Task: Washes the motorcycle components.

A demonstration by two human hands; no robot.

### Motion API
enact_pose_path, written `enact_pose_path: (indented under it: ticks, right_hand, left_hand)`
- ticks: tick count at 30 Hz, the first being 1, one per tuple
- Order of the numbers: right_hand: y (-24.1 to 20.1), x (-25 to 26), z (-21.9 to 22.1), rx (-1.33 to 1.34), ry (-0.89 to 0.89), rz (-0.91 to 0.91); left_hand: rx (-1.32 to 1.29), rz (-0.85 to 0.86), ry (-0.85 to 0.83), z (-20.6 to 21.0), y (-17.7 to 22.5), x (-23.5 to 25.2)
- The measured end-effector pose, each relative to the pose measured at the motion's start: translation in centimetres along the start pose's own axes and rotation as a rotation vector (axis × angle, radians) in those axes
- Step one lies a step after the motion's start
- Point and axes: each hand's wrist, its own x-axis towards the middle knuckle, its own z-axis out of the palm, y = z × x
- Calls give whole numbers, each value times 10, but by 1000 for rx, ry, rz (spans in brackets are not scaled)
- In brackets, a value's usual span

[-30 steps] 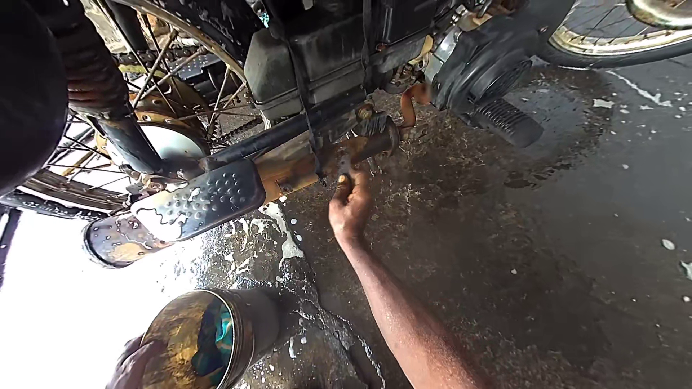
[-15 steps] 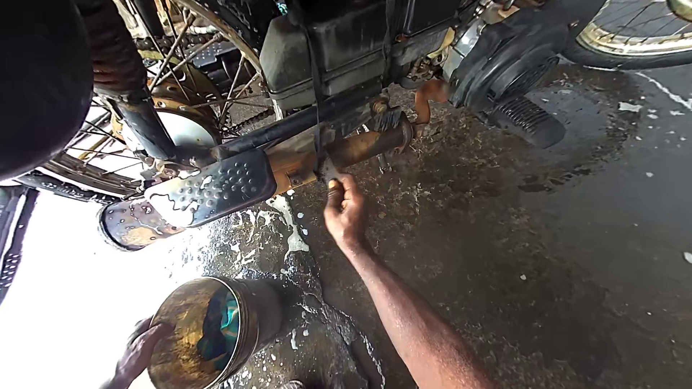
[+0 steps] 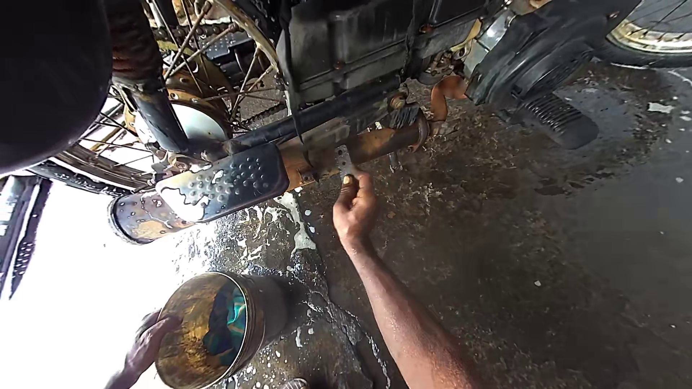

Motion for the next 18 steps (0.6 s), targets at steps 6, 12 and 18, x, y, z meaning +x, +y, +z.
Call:
enact_pose_path:
  ticks: [6, 12, 18]
  right_hand:
    - [-9, 0, -4, -93, 28, 3]
    - [-11, 1, -9, -177, -7, -87]
    - [-21, 1, -9, -206, 3, -78]
  left_hand:
    - [-8, -12, -2, 0, 0, 0]
    - [1, -1, -2, 1, 3, 0]
    - [-5, 10, -4, -1, -2, 2]
